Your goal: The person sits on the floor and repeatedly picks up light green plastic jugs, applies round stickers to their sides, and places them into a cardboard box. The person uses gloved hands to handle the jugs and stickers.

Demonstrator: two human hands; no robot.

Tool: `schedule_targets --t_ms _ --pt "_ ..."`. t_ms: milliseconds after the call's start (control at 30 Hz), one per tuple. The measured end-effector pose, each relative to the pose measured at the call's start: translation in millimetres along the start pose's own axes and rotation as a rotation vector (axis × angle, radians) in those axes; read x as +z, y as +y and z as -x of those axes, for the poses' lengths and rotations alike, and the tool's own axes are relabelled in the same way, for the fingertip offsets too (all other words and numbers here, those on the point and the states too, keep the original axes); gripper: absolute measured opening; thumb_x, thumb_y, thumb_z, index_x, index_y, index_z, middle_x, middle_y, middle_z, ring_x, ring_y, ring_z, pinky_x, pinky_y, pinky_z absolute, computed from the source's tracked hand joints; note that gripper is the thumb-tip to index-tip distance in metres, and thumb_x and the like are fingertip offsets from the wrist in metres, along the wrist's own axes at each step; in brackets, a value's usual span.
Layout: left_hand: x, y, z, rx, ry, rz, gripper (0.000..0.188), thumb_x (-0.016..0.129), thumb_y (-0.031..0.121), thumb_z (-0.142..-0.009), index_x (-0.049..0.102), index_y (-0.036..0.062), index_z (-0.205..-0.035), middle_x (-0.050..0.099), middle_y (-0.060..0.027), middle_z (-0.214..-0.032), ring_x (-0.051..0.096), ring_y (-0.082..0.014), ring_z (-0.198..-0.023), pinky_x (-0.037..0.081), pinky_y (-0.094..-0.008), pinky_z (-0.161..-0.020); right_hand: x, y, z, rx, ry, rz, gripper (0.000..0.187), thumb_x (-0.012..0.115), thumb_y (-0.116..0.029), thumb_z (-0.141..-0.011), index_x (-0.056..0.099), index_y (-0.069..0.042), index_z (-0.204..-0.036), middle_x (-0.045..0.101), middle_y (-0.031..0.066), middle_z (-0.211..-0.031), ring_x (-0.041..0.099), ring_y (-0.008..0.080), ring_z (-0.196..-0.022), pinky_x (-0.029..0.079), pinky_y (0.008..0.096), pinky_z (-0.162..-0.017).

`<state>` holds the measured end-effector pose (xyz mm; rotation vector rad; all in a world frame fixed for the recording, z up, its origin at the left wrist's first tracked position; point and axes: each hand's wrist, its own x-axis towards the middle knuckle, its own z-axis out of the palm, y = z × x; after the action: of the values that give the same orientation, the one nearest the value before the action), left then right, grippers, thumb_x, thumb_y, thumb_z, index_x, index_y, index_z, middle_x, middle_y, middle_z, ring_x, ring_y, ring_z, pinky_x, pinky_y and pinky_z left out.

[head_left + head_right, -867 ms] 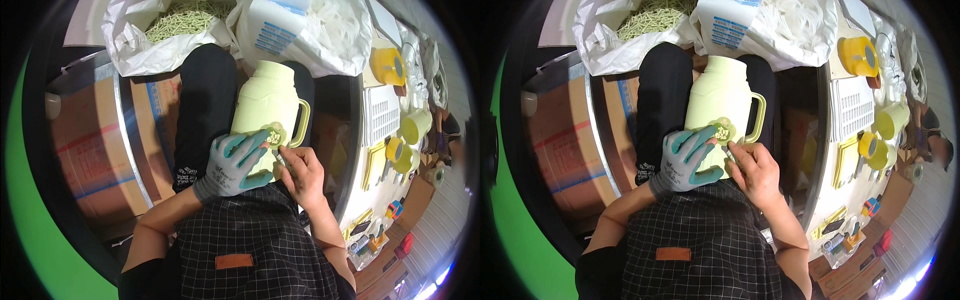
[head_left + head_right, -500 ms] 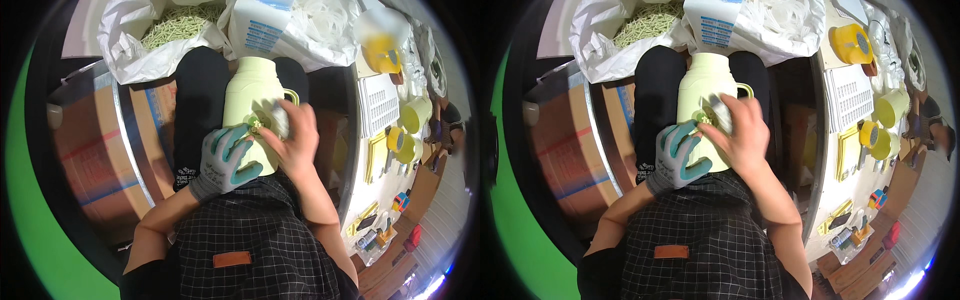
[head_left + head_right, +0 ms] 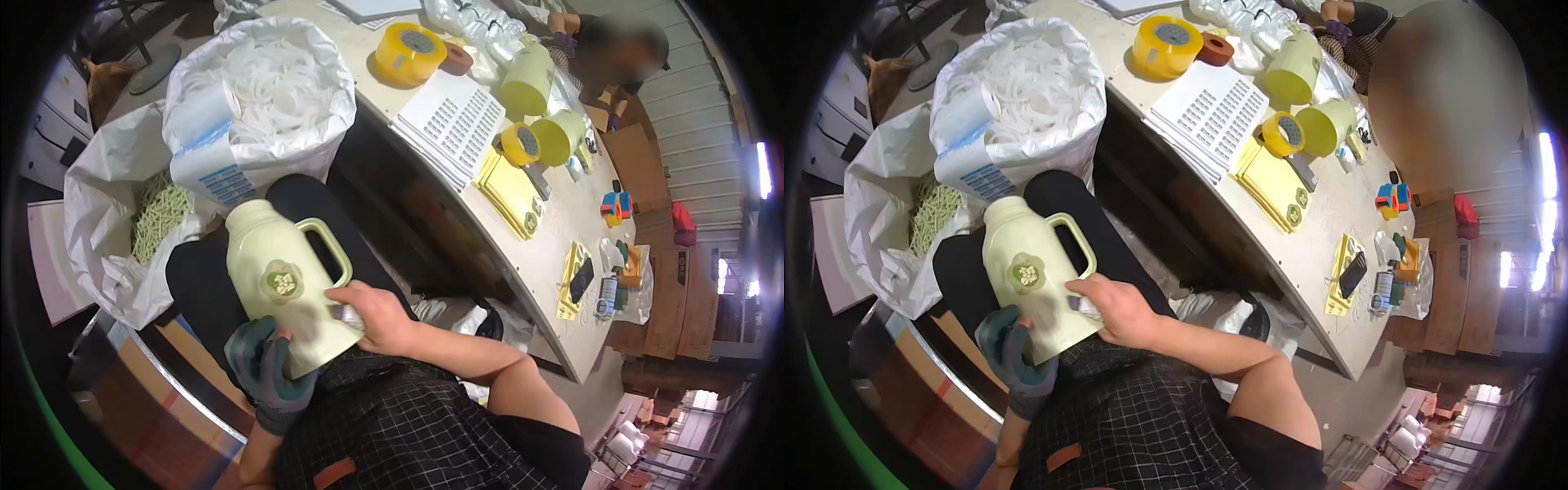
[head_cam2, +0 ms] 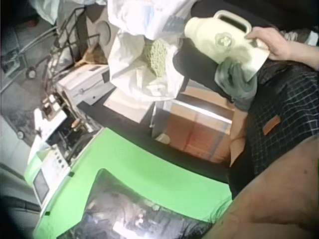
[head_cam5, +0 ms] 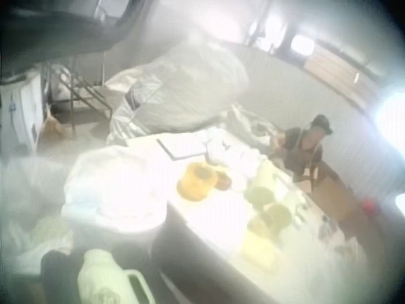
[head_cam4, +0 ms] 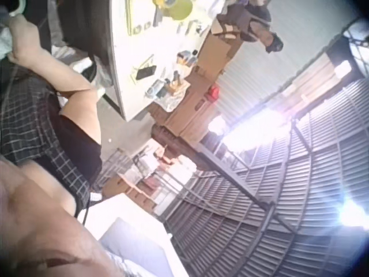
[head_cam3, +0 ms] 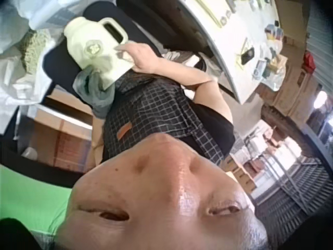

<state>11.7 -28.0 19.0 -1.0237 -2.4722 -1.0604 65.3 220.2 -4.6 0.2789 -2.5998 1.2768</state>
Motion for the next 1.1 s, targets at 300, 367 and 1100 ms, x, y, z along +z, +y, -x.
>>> schedule_targets --t_ms 300,367,1100 --pt "23.5 11.6 -8.3 -0.053 0.0 0.122 0.076 0.083 0.019 -0.086 0.049 0.0051 -0.152 0.053 -0.0274 -0.15 0.059 -0.0456 -0.129 0.053 -0.0573 -0.105 -226.0 94.9 -12.3 0.232 1.044 0.524 0.04 0.072 -0.005 -0.097 0.06 0.001 -0.135 0.07 0.0193 -0.119 0.067 0.0325 -0.111 0.051 0.0409 -0.102" --pt "29.6 10.3 -5.6 -0.077 -0.033 0.149 0.076 0.082 0.013 -0.084 0.05 0.0055 -0.152 0.054 -0.027 -0.149 0.059 -0.0457 -0.13 0.052 -0.0569 -0.108 -305.4 144.6 -12.1 0.208 1.208 0.714 0.041 0.072 -0.004 -0.097 0.06 0.002 -0.135 0.069 0.0207 -0.122 0.067 0.0369 -0.115 0.051 0.0432 -0.104" --pt "-81.5 -244.2 220.7 -1.056 0.278 -0.616 0.065 0.079 0.036 -0.098 0.057 0.0 -0.147 0.059 -0.0259 -0.147 0.058 -0.0456 -0.132 0.047 -0.0526 -0.114 -244.9 210.9 2.8 0.239 0.509 1.237 0.057 0.071 -0.038 -0.105 0.056 0.002 -0.143 0.064 0.0224 -0.128 0.067 0.0386 -0.111 0.058 0.0486 -0.09"
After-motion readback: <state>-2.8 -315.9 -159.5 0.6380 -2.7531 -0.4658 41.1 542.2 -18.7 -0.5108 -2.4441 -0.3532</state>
